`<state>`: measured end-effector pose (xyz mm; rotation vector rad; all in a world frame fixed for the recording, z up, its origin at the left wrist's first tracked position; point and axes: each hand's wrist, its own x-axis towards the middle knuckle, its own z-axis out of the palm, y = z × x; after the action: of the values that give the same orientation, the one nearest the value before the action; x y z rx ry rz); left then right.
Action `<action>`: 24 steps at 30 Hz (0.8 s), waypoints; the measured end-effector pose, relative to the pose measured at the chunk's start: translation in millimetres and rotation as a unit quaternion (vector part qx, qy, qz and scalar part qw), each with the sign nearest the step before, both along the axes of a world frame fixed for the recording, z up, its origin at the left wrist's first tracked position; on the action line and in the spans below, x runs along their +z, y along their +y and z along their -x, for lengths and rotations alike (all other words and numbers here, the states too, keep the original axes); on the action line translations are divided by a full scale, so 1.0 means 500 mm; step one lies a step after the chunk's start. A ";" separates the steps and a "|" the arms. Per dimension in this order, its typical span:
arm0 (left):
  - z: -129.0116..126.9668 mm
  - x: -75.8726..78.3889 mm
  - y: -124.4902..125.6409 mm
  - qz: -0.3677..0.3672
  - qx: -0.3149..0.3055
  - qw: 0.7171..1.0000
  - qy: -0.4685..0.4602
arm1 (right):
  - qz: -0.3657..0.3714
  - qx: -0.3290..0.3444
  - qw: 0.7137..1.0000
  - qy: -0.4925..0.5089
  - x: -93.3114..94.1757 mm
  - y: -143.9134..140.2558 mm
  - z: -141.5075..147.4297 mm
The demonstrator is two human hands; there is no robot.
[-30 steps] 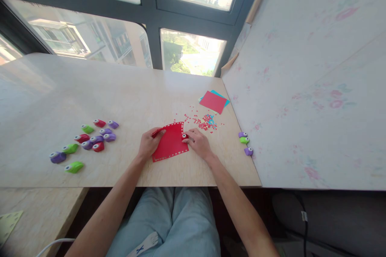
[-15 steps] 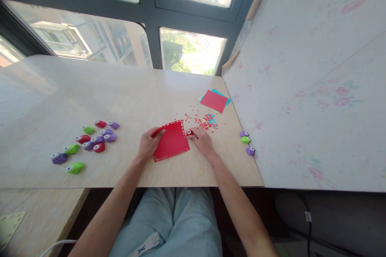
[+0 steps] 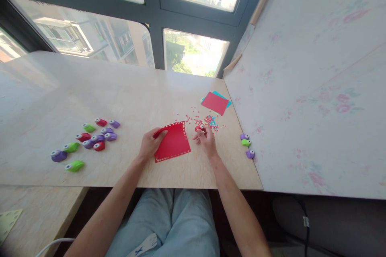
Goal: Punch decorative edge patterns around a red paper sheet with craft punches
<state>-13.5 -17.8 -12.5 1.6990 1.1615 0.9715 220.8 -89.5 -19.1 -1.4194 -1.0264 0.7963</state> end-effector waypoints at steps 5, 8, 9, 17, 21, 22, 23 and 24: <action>0.000 0.001 -0.001 0.007 -0.001 1.000 -0.013 | -0.015 0.017 0.999 0.023 0.002 0.000 0.013; 0.000 0.001 -0.001 0.003 -0.009 1.000 -0.011 | -0.034 0.001 0.999 0.012 -0.005 0.002 0.015; 0.000 0.001 -0.001 -0.002 -0.011 1.000 -0.006 | -0.041 -0.004 0.999 0.013 -0.006 0.002 0.015; -0.004 -0.008 0.004 -0.067 -0.018 0.995 0.068 | -0.056 -0.025 0.998 0.009 0.004 -0.025 0.044; -0.006 -0.006 0.000 -0.090 -0.027 0.989 0.114 | -0.045 -0.011 0.999 0.013 0.005 -0.051 0.086; -0.007 -0.005 -0.002 -0.092 -0.027 0.987 0.125 | -0.039 -0.006 0.999 0.016 0.008 -0.057 0.099; -0.008 -0.003 -0.003 -0.092 -0.027 0.987 0.133 | -0.035 -0.001 0.999 0.018 0.013 -0.060 0.113; -0.009 -0.002 -0.004 -0.090 -0.028 0.986 0.137 | -0.036 0.007 0.999 0.017 0.020 -0.063 0.128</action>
<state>-9.0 -19.8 -13.6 2.0500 1.2212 0.8477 156.8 -121.0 -9.1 -1.3352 -1.0298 0.7840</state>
